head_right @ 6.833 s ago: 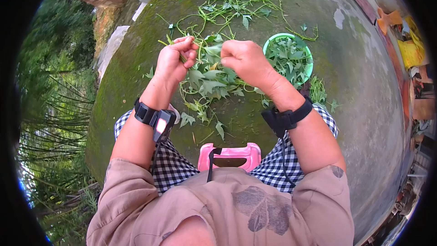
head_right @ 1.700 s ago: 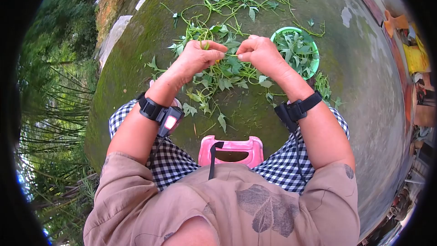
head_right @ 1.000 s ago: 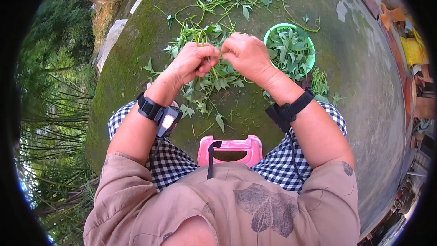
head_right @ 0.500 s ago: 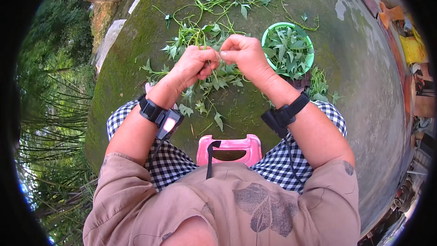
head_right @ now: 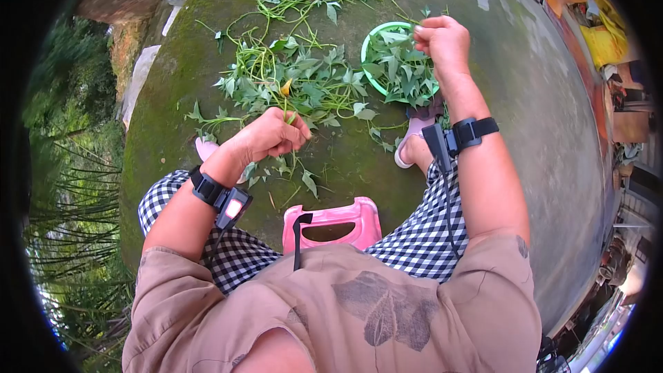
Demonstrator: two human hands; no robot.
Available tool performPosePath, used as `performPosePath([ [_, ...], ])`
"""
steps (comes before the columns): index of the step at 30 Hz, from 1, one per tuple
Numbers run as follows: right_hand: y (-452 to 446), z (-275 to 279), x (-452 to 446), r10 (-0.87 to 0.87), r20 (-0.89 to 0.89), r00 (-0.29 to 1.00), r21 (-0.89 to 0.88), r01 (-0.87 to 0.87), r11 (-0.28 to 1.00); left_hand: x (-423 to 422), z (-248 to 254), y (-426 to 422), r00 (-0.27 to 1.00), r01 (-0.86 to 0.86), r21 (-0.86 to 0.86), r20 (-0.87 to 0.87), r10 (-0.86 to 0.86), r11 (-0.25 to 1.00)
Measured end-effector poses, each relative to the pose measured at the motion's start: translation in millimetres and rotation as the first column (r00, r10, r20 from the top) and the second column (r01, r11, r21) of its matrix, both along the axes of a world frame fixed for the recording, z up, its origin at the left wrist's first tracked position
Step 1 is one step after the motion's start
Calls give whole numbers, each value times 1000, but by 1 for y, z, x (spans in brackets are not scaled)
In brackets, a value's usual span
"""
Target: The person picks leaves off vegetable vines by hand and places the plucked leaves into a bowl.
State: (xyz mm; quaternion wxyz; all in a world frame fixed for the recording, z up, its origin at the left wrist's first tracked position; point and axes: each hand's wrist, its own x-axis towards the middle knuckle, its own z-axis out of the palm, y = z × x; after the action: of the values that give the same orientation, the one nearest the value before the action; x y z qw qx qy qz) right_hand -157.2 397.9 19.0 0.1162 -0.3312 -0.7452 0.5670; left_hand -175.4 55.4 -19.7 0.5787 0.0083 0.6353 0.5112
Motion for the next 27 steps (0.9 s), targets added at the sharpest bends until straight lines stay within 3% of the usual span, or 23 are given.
performPosePath([
  [2, 9, -5, 4, -134, 140, 981, 172, 109, 979, 4, -2, -2, 988, -30, 53, 150, 22, 998],
  [5, 7, -6, 3, -65, 160, 985, 327, 9, 945, 3, -4, -3, 926, -187, 129, 354, 131, 974],
  [7, -4, -17, -1, 82, 103, 991, 277, -108, 955, -5, -10, -3, 824, -368, 130, 504, 258, 921],
  [8, -13, -24, -4, 157, 70, 985, 251, -170, 953, -12, -15, -6, 783, -399, 251, 594, 185, 882],
  [9, -36, -13, -3, 278, 92, 956, 207, -291, 934, -15, -11, -5, 741, -483, 244, 626, 244, 841],
  [12, -86, -10, 3, 668, -135, 732, 120, -657, 744, -30, -1, -8, 700, -578, 317, 666, 257, 752],
  [13, -103, 2, 7, 733, -95, 673, 25, -735, 678, -33, 2, -9, 683, -609, 320, 677, 275, 725],
  [15, -129, 3, 13, 748, -170, 642, -57, -764, 643, -36, 7, -8, 662, -654, 311, 676, 324, 689],
  [20, -152, 5, 15, 832, -204, 516, 75, -839, 539, -38, 8, -11, 644, -699, 316, 668, 372, 642],
  [24, -160, 7, 11, 778, -283, 561, 8, -810, 587, -35, 5, -13, 662, -689, 390, 682, 311, 611],
  [27, -158, 12, 8, 724, -306, 619, -88, -775, 626, -26, 19, -7, 700, -639, 82, 474, 534, 765],
])
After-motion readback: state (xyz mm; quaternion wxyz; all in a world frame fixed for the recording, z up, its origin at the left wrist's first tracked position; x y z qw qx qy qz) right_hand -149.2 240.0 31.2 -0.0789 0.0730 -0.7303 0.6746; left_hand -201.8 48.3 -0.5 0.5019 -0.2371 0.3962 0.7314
